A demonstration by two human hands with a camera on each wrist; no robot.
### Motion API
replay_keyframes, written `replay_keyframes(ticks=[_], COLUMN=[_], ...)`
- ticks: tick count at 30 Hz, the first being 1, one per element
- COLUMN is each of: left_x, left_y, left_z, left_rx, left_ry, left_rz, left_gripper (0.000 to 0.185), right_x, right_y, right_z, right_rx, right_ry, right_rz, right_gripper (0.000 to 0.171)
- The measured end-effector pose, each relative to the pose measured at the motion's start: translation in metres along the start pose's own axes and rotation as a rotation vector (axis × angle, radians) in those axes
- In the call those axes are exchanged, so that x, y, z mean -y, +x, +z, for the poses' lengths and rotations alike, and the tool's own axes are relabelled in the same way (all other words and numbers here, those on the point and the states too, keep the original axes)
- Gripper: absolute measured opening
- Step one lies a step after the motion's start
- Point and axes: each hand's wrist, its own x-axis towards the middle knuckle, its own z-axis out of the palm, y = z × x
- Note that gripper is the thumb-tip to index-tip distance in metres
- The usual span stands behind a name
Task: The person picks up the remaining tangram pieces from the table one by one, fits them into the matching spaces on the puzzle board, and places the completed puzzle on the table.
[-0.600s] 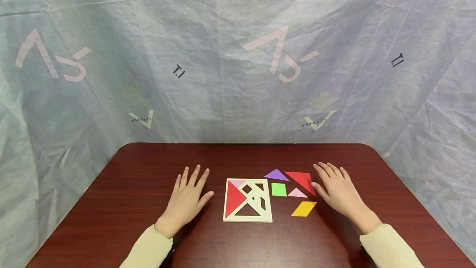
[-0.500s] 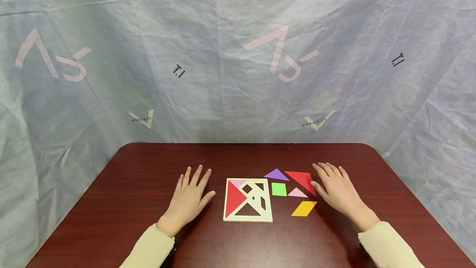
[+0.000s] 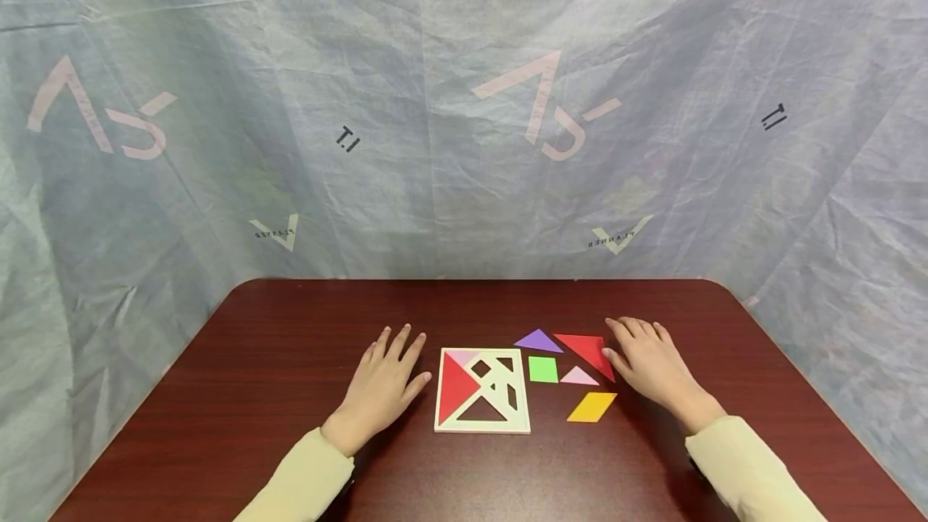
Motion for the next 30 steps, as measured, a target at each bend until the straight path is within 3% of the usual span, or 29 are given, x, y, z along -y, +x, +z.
replay_keyframes(ticks=[11,30], left_x=[-0.009,-0.019], left_y=[0.006,0.012], left_z=[0.004,0.014], left_rx=[0.049,0.076], left_ry=[0.022,0.046], left_rz=[0.028,0.092], left_gripper=[0.053,0.051], right_x=[-0.001,0.003], right_y=[0.009,0.015], right_z=[0.004,0.013], right_rx=[0.114,0.223], right_ry=[0.045,0.029], right_rz=[0.039,0.009], right_gripper=[0.052,0.05])
